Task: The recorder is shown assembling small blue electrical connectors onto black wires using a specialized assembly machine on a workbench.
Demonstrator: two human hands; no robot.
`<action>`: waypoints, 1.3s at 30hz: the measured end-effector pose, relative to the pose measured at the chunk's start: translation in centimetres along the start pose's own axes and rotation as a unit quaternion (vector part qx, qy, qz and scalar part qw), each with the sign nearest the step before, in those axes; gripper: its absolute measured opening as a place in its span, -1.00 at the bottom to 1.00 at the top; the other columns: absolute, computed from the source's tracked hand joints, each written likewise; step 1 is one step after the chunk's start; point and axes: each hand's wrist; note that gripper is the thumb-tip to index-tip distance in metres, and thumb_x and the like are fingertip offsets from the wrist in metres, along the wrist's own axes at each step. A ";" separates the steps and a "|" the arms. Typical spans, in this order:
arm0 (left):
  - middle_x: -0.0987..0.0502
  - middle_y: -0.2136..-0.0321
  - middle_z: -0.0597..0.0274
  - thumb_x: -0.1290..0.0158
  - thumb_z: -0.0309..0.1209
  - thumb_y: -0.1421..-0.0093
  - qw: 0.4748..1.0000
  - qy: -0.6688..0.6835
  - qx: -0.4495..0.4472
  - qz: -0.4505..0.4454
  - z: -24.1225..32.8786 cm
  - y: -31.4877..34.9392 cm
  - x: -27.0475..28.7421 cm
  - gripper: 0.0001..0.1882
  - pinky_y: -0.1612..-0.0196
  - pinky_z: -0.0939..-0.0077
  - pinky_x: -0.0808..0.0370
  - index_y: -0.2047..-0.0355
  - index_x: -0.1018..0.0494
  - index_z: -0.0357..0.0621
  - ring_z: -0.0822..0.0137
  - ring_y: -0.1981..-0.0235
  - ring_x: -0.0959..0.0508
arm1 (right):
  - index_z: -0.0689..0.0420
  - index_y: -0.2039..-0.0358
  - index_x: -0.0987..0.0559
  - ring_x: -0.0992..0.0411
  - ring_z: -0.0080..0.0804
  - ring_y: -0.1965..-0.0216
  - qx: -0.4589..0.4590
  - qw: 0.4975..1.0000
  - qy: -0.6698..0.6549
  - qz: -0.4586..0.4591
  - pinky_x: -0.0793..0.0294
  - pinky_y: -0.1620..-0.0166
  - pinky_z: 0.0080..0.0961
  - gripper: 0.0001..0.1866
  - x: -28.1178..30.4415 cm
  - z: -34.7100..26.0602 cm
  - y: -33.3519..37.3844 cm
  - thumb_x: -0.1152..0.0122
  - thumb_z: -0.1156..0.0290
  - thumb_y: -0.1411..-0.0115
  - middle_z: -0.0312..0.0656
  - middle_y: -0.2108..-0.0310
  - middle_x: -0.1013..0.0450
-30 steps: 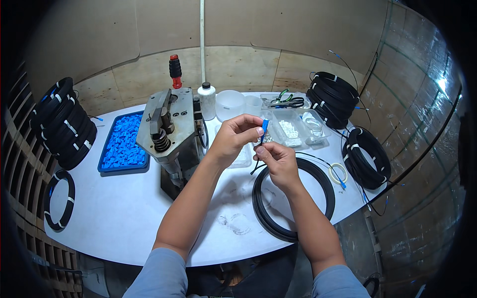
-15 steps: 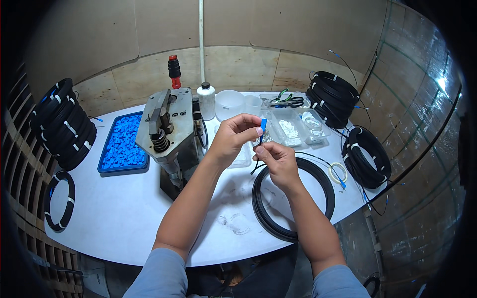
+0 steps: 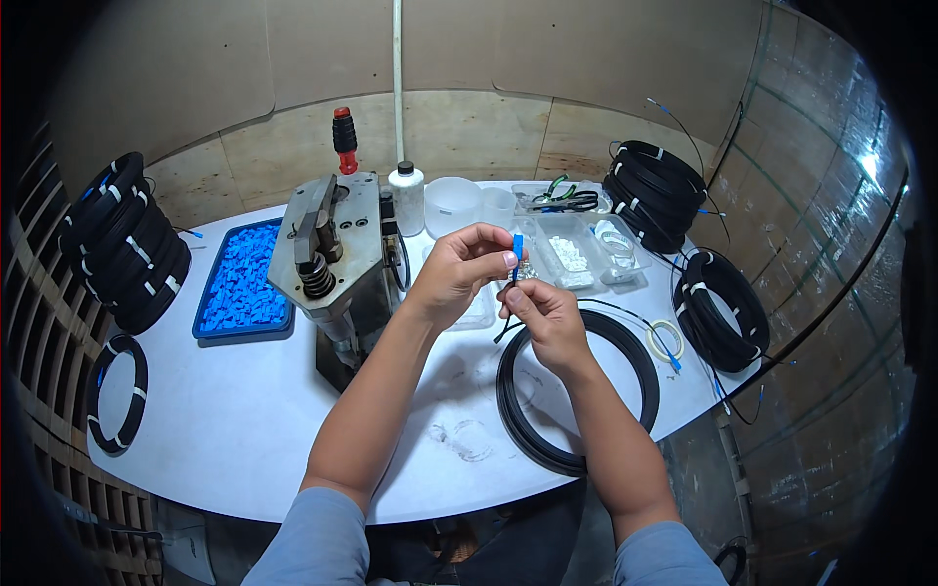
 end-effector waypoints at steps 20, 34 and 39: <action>-0.56 0.39 0.29 -0.20 -0.57 -0.07 0.986 -0.141 -0.074 0.044 -0.1 0.0 -1.4 -0.83 0.20 0.59 -0.46 0.31 -0.49 -0.22 0.53 0.35 -0.52 | 0.27 0.36 -0.59 -0.49 -0.58 0.41 0.037 0.992 0.026 0.122 -0.45 0.27 -0.63 -0.83 -0.5 0.1 0.0 -0.23 0.40 -0.20 -0.23 0.48 -0.54; -0.56 0.38 0.26 -0.17 -0.56 -0.10 0.985 -0.160 -0.057 0.040 -0.6 -0.2 -1.0 -0.85 0.18 0.57 -0.47 0.29 -0.50 -0.28 0.51 0.34 -0.52 | 0.27 0.35 -0.59 -0.45 -0.62 0.43 0.020 0.993 0.009 0.114 -0.41 0.30 -0.68 -0.81 -0.2 0.2 -0.1 -0.20 0.37 -0.22 -0.24 0.49 -0.52; -0.56 0.37 0.26 -0.16 -0.56 -0.11 0.985 -0.155 -0.068 0.045 -0.5 -0.2 -0.7 -0.86 0.19 0.58 -0.46 0.30 -0.49 -0.27 0.51 0.33 -0.51 | 0.27 0.36 -0.58 -0.44 -0.63 0.44 0.015 0.995 0.009 0.103 -0.41 0.31 -0.68 -0.81 -0.4 0.1 -0.1 -0.20 0.38 -0.22 -0.25 0.50 -0.52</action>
Point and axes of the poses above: each hand's wrist, its own y-axis away from the middle knuckle, its own x-axis out of the back of the hand, z = x × y
